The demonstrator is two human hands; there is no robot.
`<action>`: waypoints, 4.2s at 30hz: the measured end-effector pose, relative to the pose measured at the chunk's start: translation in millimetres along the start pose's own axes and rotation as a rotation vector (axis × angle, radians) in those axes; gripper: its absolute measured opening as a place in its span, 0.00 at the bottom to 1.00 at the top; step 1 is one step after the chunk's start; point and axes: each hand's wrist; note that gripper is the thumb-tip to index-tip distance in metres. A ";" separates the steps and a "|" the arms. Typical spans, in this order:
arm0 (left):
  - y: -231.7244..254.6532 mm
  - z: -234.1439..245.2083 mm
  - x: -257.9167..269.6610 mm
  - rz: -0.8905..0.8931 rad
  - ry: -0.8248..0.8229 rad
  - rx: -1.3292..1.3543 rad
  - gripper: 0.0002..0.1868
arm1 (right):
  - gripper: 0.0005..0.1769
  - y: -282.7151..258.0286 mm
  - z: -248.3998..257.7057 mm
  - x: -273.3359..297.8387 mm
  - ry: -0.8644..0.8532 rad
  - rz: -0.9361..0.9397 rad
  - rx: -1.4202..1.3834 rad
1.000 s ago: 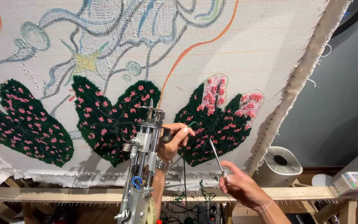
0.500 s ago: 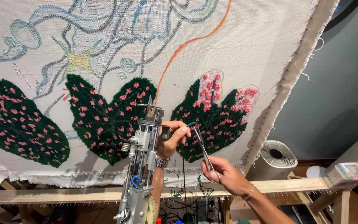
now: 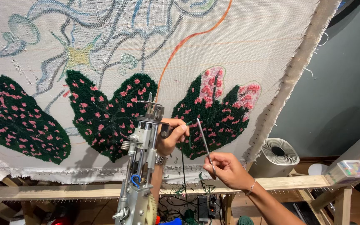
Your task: Operating a tufting gun to apply yarn to a canvas frame to create a rug.
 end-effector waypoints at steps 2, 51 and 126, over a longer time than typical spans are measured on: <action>2.9 1.8 1.8 0.004 0.006 0.020 0.15 | 0.06 0.6 7.3 4.5 -0.016 -0.040 0.056; -38.9 72.3 37.5 0.191 0.127 0.026 0.17 | 0.16 144.5 -9.5 -38.5 -0.302 -0.258 0.702; 87.0 105.4 58.0 -0.129 0.649 -0.772 0.21 | 0.22 -181.1 -118.4 -64.4 0.003 0.427 -0.157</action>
Point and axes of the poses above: each hand's wrist, its own x-axis away from the middle knuckle, its own z-axis out of the back of the hand, y = z × x, and after that the axes turned 10 degrees about z, right-handed
